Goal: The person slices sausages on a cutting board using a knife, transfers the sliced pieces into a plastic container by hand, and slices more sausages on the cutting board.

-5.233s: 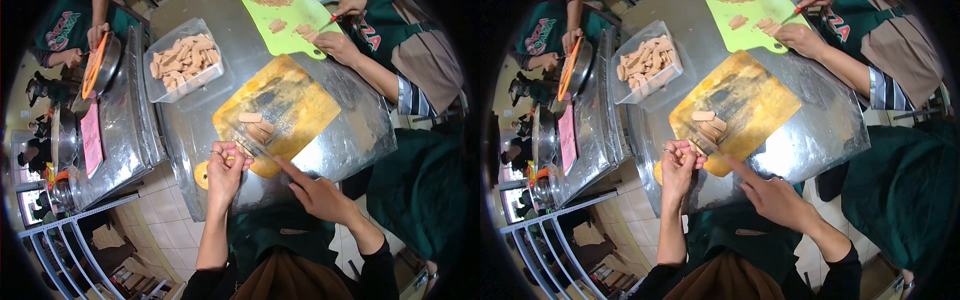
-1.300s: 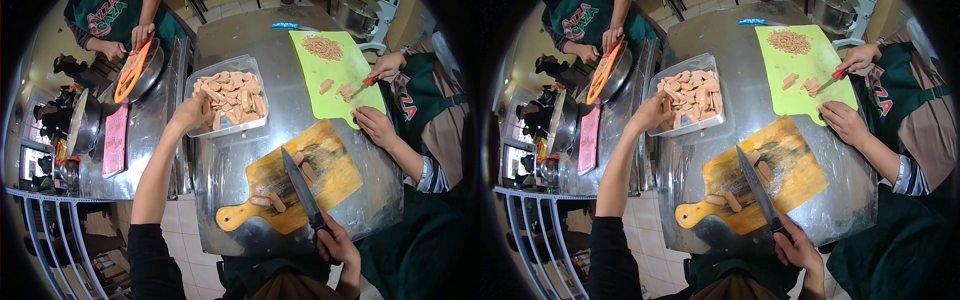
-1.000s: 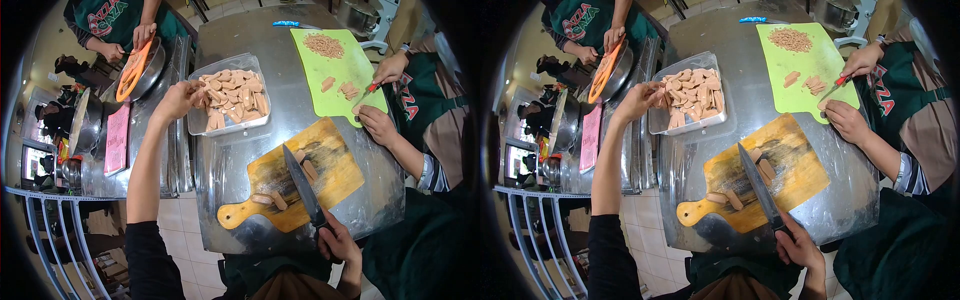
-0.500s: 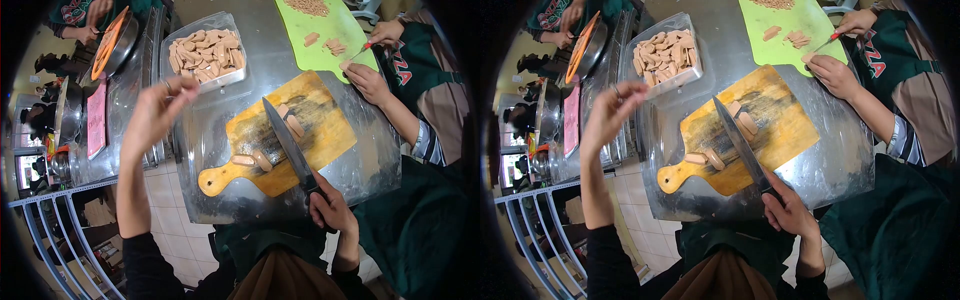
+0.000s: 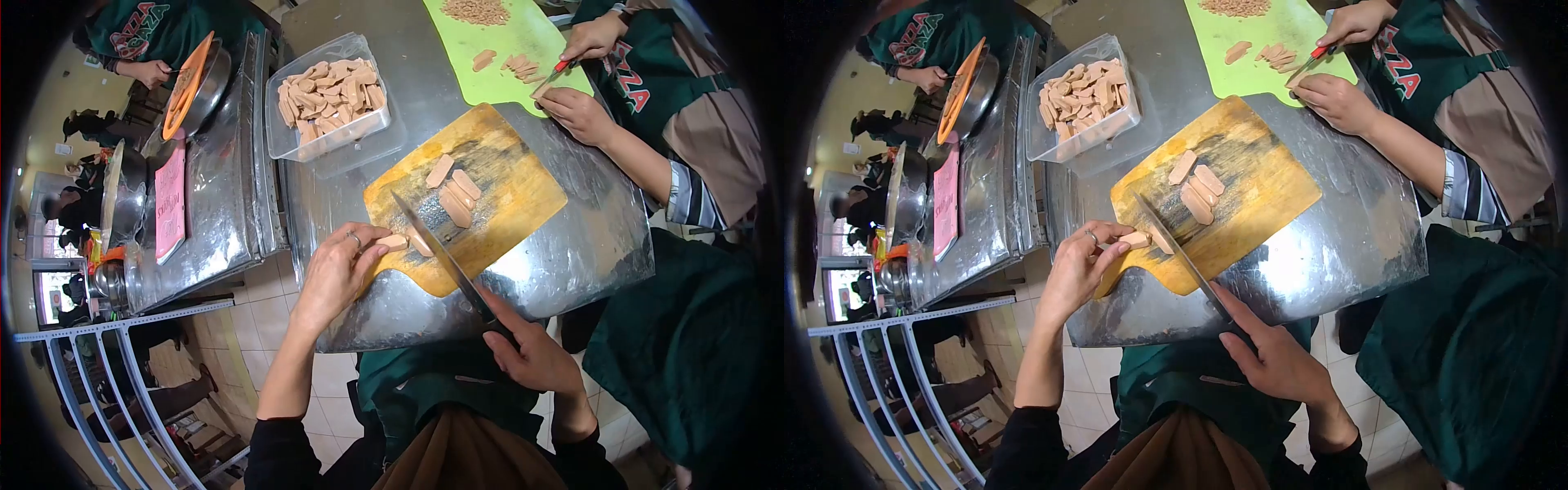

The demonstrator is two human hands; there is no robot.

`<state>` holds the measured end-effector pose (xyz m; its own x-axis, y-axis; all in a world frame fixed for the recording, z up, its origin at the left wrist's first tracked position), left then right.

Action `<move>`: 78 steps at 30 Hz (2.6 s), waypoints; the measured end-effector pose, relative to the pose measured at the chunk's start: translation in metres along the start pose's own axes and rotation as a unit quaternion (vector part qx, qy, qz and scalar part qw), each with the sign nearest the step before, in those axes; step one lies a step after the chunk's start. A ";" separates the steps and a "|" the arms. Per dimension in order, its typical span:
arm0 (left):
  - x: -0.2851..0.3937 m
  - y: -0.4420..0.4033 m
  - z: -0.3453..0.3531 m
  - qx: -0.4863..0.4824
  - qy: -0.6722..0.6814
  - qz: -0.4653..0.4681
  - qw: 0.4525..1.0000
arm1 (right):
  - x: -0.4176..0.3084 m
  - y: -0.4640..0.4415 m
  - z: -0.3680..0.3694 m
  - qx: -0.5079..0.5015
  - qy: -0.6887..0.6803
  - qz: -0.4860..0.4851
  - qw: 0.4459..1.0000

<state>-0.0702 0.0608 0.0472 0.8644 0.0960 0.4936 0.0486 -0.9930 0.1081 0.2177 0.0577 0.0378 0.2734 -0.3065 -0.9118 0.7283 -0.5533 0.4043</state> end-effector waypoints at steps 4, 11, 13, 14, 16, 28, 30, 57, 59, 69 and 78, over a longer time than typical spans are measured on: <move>0.006 0.005 0.005 0.018 0.052 -0.049 0.997 | 0.002 -0.002 0.004 0.006 0.040 -0.007 0.999; -0.012 0.009 0.032 0.064 0.135 -0.079 0.986 | -0.002 -0.011 0.005 0.062 0.145 -0.116 0.981; -0.009 0.007 0.031 0.063 0.147 -0.095 0.983 | -0.004 -0.014 0.005 0.073 0.142 -0.105 0.981; -0.010 0.007 0.034 0.058 0.155 -0.095 0.982 | -0.003 -0.014 0.006 0.086 0.152 -0.108 0.979; -0.003 0.006 0.033 0.029 0.188 -0.117 0.975 | -0.003 -0.015 0.004 0.118 0.170 -0.107 0.973; -0.002 0.003 0.061 0.031 0.302 -0.154 0.940 | -0.004 -0.010 0.013 0.069 0.140 -0.103 0.982; 0.000 0.004 0.060 0.032 0.317 -0.159 0.935 | -0.003 -0.011 0.012 0.067 0.147 -0.111 0.981; 0.004 0.005 0.061 0.094 0.372 -0.158 0.910 | -0.004 -0.020 -0.001 0.171 0.194 -0.144 0.955; 0.005 0.005 0.060 0.093 0.390 -0.168 0.900 | -0.012 -0.016 -0.006 0.172 0.158 -0.096 0.968; 0.009 0.005 0.053 0.079 0.389 -0.212 0.893 | -0.014 -0.004 0.025 0.099 0.156 -0.135 0.973; 0.011 0.004 0.052 0.062 0.414 -0.238 0.876 | -0.015 0.003 0.034 0.088 0.168 -0.082 0.978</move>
<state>-0.0346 0.0542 0.0084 0.0740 0.4674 0.8809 0.4025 -0.8222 0.4024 0.1940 0.0347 0.0553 0.3740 0.0528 -0.9259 0.6684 -0.7075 0.2296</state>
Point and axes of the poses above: each hand's wrist, its own y-axis away from the middle knuckle, its own z-axis out of the palm, x = y × z, the point moved 3 cm from there along -y, towards the middle knuckle, and after that the axes turned 8 degrees about -y, right-handed, at the moved point
